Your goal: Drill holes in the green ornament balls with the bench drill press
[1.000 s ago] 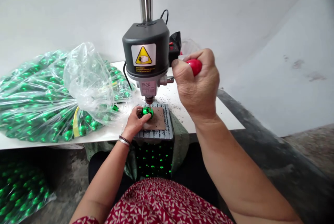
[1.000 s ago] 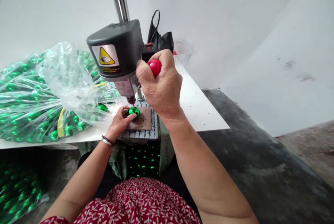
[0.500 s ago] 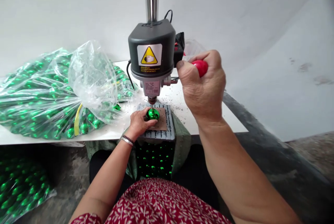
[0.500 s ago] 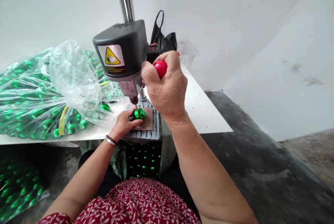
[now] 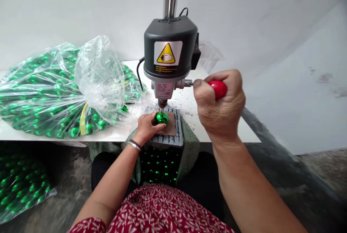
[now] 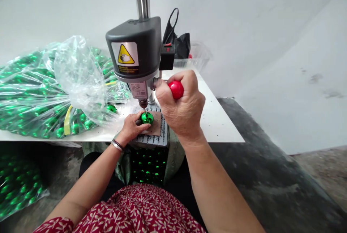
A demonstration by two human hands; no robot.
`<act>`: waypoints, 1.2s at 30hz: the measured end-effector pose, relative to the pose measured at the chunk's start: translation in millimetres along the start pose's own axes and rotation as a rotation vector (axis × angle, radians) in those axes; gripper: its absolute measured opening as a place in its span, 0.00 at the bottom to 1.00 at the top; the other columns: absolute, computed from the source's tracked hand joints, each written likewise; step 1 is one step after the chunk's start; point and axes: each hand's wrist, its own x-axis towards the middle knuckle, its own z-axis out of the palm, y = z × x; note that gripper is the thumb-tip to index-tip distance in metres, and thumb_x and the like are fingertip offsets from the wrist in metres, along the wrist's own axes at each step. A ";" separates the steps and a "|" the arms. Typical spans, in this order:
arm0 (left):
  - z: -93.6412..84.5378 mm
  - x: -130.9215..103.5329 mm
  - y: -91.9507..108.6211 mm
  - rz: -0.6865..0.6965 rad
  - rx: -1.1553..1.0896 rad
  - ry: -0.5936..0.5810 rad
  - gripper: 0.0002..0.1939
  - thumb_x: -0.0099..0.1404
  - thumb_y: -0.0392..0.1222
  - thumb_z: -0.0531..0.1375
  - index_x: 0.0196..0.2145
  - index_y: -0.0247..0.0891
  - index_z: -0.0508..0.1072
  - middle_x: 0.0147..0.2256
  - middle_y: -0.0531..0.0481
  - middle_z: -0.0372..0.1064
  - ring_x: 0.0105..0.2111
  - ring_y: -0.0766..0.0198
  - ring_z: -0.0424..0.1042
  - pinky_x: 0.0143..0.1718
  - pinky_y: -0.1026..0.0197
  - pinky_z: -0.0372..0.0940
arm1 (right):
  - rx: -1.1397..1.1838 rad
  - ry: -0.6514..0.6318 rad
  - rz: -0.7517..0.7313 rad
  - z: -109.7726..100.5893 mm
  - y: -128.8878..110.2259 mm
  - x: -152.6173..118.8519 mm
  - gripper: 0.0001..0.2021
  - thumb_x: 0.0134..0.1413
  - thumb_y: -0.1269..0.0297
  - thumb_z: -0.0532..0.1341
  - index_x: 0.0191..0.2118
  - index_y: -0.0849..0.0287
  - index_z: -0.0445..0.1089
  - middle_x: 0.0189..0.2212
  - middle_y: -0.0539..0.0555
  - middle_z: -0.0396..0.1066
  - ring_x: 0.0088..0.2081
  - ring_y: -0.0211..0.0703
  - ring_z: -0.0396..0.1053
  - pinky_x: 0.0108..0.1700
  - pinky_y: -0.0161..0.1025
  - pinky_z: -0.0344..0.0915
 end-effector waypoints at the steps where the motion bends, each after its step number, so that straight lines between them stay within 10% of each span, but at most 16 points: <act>1: -0.2 -0.4 0.4 -0.001 -0.002 -0.002 0.29 0.60 0.48 0.73 0.58 0.44 0.79 0.45 0.46 0.82 0.49 0.46 0.76 0.55 0.49 0.66 | -0.011 0.001 -0.001 -0.6 0.2 -1.1 0.12 0.55 0.52 0.62 0.31 0.52 0.61 0.28 0.47 0.63 0.30 0.36 0.62 0.31 0.37 0.65; 27: 7.8 -2.0 -0.3 -0.020 -0.010 0.047 0.28 0.59 0.48 0.73 0.57 0.45 0.79 0.42 0.46 0.81 0.47 0.45 0.76 0.54 0.50 0.66 | -0.014 0.140 -0.110 9.6 29.9 -56.9 0.07 0.58 0.55 0.62 0.34 0.51 0.66 0.25 0.47 0.69 0.26 0.39 0.68 0.30 0.39 0.66; 36: -5.3 -5.4 -9.2 0.101 -0.309 -0.040 0.27 0.55 0.41 0.71 0.54 0.42 0.78 0.47 0.47 0.81 0.50 0.49 0.77 0.59 0.49 0.67 | 0.075 0.024 0.142 14.1 -14.8 32.7 0.14 0.51 0.54 0.65 0.28 0.53 0.60 0.21 0.44 0.59 0.25 0.33 0.54 0.30 0.38 0.57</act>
